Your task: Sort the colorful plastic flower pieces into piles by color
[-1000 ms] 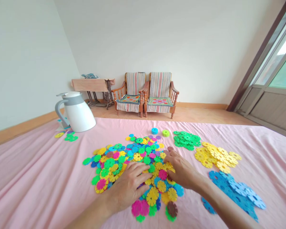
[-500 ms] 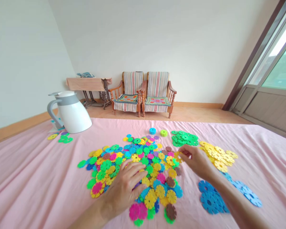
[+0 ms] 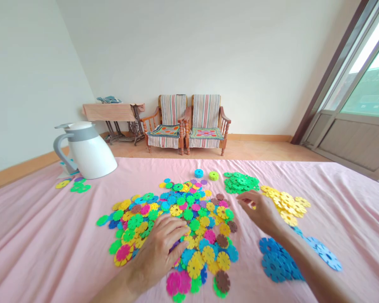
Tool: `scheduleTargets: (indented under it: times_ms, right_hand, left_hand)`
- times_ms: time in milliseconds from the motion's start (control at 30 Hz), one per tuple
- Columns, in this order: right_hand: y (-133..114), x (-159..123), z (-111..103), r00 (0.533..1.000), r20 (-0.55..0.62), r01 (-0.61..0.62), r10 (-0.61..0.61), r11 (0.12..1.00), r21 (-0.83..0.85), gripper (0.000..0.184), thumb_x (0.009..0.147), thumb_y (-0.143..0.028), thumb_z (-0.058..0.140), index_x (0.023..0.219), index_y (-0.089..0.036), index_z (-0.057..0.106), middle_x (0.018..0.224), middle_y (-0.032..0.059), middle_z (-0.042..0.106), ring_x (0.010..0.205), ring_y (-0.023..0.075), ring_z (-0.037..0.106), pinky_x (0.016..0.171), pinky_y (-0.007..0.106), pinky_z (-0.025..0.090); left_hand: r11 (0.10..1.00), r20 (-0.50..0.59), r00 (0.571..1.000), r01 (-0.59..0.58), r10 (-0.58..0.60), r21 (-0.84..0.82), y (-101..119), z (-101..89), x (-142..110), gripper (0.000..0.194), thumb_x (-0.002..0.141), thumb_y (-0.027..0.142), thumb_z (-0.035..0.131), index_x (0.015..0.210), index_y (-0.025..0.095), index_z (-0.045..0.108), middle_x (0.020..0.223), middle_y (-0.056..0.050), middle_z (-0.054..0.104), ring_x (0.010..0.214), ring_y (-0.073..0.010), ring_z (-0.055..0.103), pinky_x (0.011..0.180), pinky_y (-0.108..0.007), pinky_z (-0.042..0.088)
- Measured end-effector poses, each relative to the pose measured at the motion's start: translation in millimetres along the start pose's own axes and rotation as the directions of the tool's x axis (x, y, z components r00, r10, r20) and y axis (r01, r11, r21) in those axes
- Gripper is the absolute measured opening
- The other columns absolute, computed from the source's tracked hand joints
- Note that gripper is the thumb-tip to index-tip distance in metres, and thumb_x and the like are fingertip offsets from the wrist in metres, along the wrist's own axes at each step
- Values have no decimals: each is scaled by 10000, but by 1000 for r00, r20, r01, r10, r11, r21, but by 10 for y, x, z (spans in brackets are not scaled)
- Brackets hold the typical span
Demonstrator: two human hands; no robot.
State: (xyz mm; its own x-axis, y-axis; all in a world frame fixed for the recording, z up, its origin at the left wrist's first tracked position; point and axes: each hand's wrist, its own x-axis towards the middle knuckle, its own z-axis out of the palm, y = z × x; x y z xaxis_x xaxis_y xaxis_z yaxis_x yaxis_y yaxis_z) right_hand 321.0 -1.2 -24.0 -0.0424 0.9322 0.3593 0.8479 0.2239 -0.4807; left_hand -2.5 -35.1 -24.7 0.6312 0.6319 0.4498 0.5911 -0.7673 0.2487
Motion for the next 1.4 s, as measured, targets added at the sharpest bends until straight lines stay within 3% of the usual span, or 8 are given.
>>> scheduleTargets:
  times_ms: [100,233,533,733,900,1033,1200,1400]
  right_hand:
    - [-324,-80,160,984,106,146,-144,989,-13,233,846,-300,523,1002,-229,681,960,69,671,935,230,594,825,368,450]
    - [-512,-162,169,973,169,188,-159,968,-166,278,829,-291,566,1084,-222,653,1058,100,651,1053,288,534,896,445,398]
    - [-630,-164,178,959,167,267,-227,921,-282,298,930,-197,382,818,-202,658,857,75,645,854,228,556,816,378,385]
    - [-215,-47,20,986,-165,-44,-9,948,-316,307,933,-248,373,805,-194,646,786,77,633,802,217,568,721,316,384]
    - [373,-2,-352,907,-329,-396,263,802,-448,320,899,-262,352,827,-197,657,821,102,660,753,245,593,614,325,350]
    - [547,-10,-382,871,-439,-414,221,811,-413,351,887,-317,385,1066,-166,647,1029,153,646,880,288,592,678,367,392]
    - [38,-4,-94,995,-95,-23,16,997,-78,233,849,-281,465,756,-199,662,786,59,646,742,197,596,698,316,441]
    - [-607,-148,156,955,199,219,-222,975,37,237,761,-110,519,848,-242,695,929,49,647,979,221,569,855,383,425]
  left_hand:
    - [1000,2,1000,5,-5,1,-7,5,-2,225,888,242,570,1104,229,634,1079,-52,672,1038,-218,591,969,-440,448]
    - [1000,16,1000,7,-7,-1,-7,9,2,231,886,229,569,1108,234,632,1085,-48,668,1043,-218,592,984,-458,434]
    - [1000,28,1000,8,-8,-2,8,-12,6,217,907,244,544,1110,226,621,1079,-50,669,1036,-214,593,985,-463,426]
    - [1000,-2,1000,2,-2,-2,16,-14,17,207,906,254,547,1092,232,634,1060,-49,680,1016,-210,605,977,-433,436]
    - [1000,-10,1000,-1,2,4,17,-13,14,206,907,251,542,1088,232,638,1047,-47,687,1004,-208,613,982,-438,434]
    - [1000,-20,1000,-7,7,-4,15,-14,22,207,904,259,546,1084,235,647,1047,-50,685,1011,-206,609,965,-414,452]
    - [1000,-4,1000,8,-8,-7,9,-5,14,211,904,254,549,1093,237,640,1059,-44,682,1018,-207,606,973,-431,444]
    - [1000,-4,1000,5,-5,-8,20,-13,17,215,901,254,552,1098,235,637,1059,-42,683,1013,-206,607,967,-426,447]
